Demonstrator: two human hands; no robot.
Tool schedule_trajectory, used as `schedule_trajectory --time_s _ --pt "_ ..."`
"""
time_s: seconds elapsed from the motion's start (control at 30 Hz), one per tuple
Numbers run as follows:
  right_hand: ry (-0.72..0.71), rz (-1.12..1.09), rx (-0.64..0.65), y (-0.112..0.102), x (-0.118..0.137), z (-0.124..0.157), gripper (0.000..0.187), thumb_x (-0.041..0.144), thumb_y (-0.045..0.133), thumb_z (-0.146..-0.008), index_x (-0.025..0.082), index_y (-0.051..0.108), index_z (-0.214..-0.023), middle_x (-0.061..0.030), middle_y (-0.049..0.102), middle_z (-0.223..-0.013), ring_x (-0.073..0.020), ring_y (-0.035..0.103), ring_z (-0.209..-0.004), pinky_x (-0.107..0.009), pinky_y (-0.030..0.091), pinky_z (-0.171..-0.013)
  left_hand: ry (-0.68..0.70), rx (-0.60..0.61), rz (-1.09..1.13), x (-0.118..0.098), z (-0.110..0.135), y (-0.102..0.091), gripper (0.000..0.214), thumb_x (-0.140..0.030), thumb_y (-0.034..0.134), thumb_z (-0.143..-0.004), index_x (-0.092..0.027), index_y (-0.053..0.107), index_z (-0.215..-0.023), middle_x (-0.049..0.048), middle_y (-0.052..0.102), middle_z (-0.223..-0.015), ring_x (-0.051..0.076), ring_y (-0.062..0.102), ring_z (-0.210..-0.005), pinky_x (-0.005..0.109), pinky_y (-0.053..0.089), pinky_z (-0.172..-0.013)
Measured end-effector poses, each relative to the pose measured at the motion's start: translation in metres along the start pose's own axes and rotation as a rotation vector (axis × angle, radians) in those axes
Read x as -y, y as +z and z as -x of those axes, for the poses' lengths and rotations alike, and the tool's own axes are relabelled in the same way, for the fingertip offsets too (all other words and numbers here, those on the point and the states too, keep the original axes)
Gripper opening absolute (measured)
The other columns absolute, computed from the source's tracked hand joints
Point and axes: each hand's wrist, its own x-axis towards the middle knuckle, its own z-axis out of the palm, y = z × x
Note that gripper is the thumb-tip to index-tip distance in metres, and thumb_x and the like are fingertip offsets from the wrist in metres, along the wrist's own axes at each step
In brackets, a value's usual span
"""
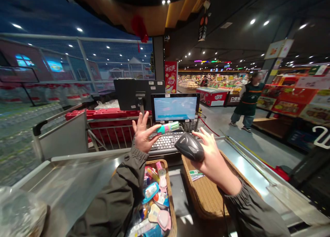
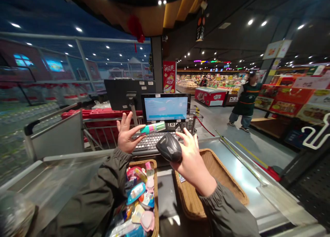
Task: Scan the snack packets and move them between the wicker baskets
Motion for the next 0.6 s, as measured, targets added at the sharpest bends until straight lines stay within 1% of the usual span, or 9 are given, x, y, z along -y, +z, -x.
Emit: schedule_trajectory --time_s 0.2,0.3,0.4,0.6 --pt "-0.012 0.008 0.009 0.004 0.014 0.001 0.049 0.024 0.062 -0.075 0.021 0.057 -0.124 -0.0155 0.049 -0.141 -0.0414 0.025 -0.146 -0.075 0.019 -0.111 -0.006 -0.002 0.005 0.008 0.005 -0.012 0.028 -0.038 0.068 -0.086 -0.03 0.073 -0.112 0.0025 0.021 -0.164 0.033 0.014 -0.151 0.061 0.003 -0.119" --pt "-0.021 0.016 0.015 0.005 0.021 0.002 0.05 0.024 0.061 -0.076 0.02 0.057 -0.126 -0.0158 0.05 -0.14 -0.0414 0.025 -0.146 -0.074 0.02 -0.112 -0.026 0.002 0.003 0.011 0.008 -0.018 0.029 -0.039 0.069 -0.084 -0.031 0.073 -0.112 0.0031 0.024 -0.163 0.033 0.018 -0.15 0.06 0.004 -0.119" --pt "-0.025 0.005 0.01 0.007 0.027 0.004 0.05 0.023 0.06 -0.076 0.022 0.056 -0.126 -0.0152 0.051 -0.14 -0.0412 0.026 -0.146 -0.074 0.02 -0.112 -0.045 0.004 0.01 0.015 0.013 -0.024 0.029 -0.041 0.069 -0.084 -0.03 0.073 -0.111 0.0042 0.026 -0.162 0.033 0.022 -0.149 0.059 0.005 -0.12" --pt "-0.034 -0.036 0.04 0.017 0.037 0.007 0.047 0.024 0.06 -0.075 0.022 0.058 -0.122 -0.0154 0.051 -0.141 -0.0417 0.025 -0.146 -0.075 0.018 -0.111 -0.093 0.065 -0.013 0.021 0.03 -0.045 0.03 -0.043 0.069 -0.083 -0.03 0.074 -0.109 0.0042 0.03 -0.16 0.032 0.027 -0.148 0.059 0.006 -0.12"
